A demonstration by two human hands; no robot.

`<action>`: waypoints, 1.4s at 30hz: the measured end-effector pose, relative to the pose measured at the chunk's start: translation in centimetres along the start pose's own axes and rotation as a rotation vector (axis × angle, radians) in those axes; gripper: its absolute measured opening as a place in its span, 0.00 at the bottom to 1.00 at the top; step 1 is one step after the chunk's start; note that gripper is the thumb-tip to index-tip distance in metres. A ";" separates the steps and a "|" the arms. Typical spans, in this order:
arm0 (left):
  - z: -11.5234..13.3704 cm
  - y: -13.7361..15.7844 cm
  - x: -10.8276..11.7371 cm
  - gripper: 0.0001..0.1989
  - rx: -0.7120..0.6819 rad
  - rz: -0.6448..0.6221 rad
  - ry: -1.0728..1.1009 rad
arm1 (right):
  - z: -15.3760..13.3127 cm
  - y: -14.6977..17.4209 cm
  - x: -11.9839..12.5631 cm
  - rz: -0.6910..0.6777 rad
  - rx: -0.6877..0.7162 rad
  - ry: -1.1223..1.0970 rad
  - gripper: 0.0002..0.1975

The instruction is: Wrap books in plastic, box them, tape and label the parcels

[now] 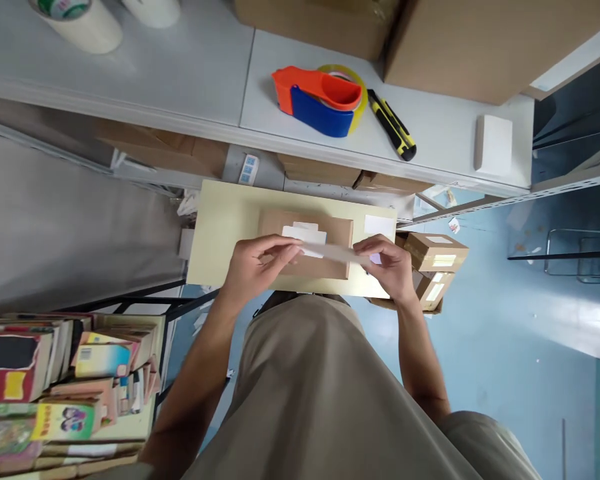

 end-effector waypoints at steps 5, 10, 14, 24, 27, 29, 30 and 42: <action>-1.1 1.9 4.5 0.17 -0.013 -0.069 0.200 | -4.7 -0.5 -3.9 0.031 0.143 0.150 0.07; -2.4 2.4 8.0 0.16 -0.028 -0.131 0.308 | -5.9 -0.6 -7.8 0.048 0.147 0.205 0.08; -2.8 2.5 10.3 0.15 -0.026 -0.175 0.364 | -6.7 -0.9 -10.3 0.044 0.143 0.220 0.08; -3.9 2.1 14.4 0.19 -0.083 -0.112 0.329 | -7.0 -1.6 -15.2 -0.006 0.126 0.341 0.11; -4.0 2.1 15.0 0.26 -0.133 -0.073 0.212 | -7.4 -2.0 -17.4 -0.035 0.103 0.455 0.11; -3.9 2.1 15.2 0.29 -0.183 -0.069 0.119 | -8.0 -2.3 -19.4 -0.053 0.106 0.473 0.08; -3.8 2.1 15.2 0.29 -0.208 -0.069 0.078 | -8.3 -2.5 -20.5 -0.067 0.113 0.470 0.08; -6.2 1.9 16.9 0.30 -0.172 -0.086 -0.095 | -7.7 -4.1 -26.6 -0.123 0.139 0.495 0.06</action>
Point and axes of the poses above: each hand's wrist, its own y-axis away from the middle knuckle, its own x-axis out of the back of the hand, z = x × y, the point moved 7 cm from there along -y, towards the middle knuckle, and after that the axes turned 11 degrees about x, right-handed, at the moved point
